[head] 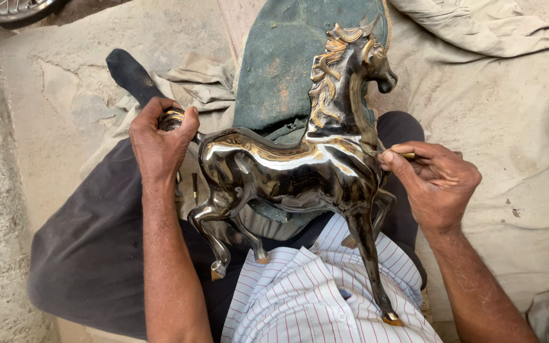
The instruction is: The person sits on the ground holding a polished brass horse figurine on their lap and uses a small pointed hand tool to engrave and refine the details on its body, mane and legs, repeatedly repositioning and turning the figurine to reach different surfaces.
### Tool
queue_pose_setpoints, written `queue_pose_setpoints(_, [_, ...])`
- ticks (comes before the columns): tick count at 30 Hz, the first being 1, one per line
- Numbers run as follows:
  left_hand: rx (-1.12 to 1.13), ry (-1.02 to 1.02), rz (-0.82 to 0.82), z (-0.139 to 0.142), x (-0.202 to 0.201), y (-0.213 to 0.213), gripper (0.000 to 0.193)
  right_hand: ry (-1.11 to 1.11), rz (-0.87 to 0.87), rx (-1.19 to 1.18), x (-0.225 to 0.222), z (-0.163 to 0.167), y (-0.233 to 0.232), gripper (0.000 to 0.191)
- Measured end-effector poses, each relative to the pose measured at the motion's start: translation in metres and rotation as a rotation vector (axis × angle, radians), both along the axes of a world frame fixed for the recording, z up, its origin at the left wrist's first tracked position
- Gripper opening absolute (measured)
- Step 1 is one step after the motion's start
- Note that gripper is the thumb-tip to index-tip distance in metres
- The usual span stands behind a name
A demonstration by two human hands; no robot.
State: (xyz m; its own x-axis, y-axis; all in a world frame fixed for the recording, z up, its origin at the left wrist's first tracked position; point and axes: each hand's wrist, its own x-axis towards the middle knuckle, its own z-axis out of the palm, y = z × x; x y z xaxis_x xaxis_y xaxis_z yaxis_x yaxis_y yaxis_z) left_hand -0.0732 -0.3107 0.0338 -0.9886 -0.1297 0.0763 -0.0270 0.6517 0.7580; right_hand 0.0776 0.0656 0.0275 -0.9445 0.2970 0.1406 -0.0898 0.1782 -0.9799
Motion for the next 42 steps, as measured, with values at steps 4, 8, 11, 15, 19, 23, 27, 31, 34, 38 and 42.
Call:
queue_pose_setpoints(4, [-0.006, 0.003, 0.002, -0.001, 0.000, 0.000, 0.027, -0.010, 0.017, -0.044, -0.005, 0.003, 0.001, 0.014])
queue_pose_setpoints(8, [0.004, 0.011, -0.007, -0.001, 0.000, 0.000, 0.026, -0.031, 0.051, -0.022, -0.009, 0.003, 0.006, 0.014])
queue_pose_setpoints(11, [0.014, 0.018, -0.019, -0.001, 0.000, -0.001, 0.026, -0.033, 0.068, -0.073, -0.009, 0.000, 0.010, 0.014])
queue_pose_setpoints(15, [0.034, 0.031, -0.029, -0.002, 0.001, 0.000, 0.026, 0.024, 0.093, 0.009, -0.005, -0.006, 0.016, 0.013])
queue_pose_setpoints(19, [0.028, 0.022, -0.024, -0.002, 0.001, 0.001, 0.025, 0.065, 0.044, -0.006, 0.006, -0.008, 0.010, 0.013])
queue_pose_setpoints(23, [0.030, 0.014, -0.019, -0.002, 0.001, 0.001, 0.024, 0.011, -0.065, 0.015, 0.017, -0.007, 0.000, 0.014])
queue_pose_setpoints(27, [0.015, 0.021, -0.017, -0.001, 0.001, 0.001, 0.024, 0.042, -0.050, 0.189, 0.017, -0.005, 0.000, 0.013])
queue_pose_setpoints(31, [0.024, 0.018, -0.020, -0.001, 0.002, 0.001, 0.023, 0.033, -0.031, 0.133, 0.020, -0.001, 0.001, 0.014])
queue_pose_setpoints(34, [0.021, 0.030, -0.026, -0.002, 0.000, 0.000, 0.024, -0.020, -0.070, 0.162, 0.027, 0.002, -0.001, 0.013])
queue_pose_setpoints(38, [0.032, 0.032, -0.038, -0.004, 0.000, -0.002, 0.024, 0.104, -0.123, 0.019, 0.039, -0.001, -0.020, 0.011])
queue_pose_setpoints(42, [0.027, 0.054, -0.053, -0.002, 0.002, 0.000, 0.025, 0.043, -0.173, 0.071, 0.044, -0.001, -0.027, 0.013])
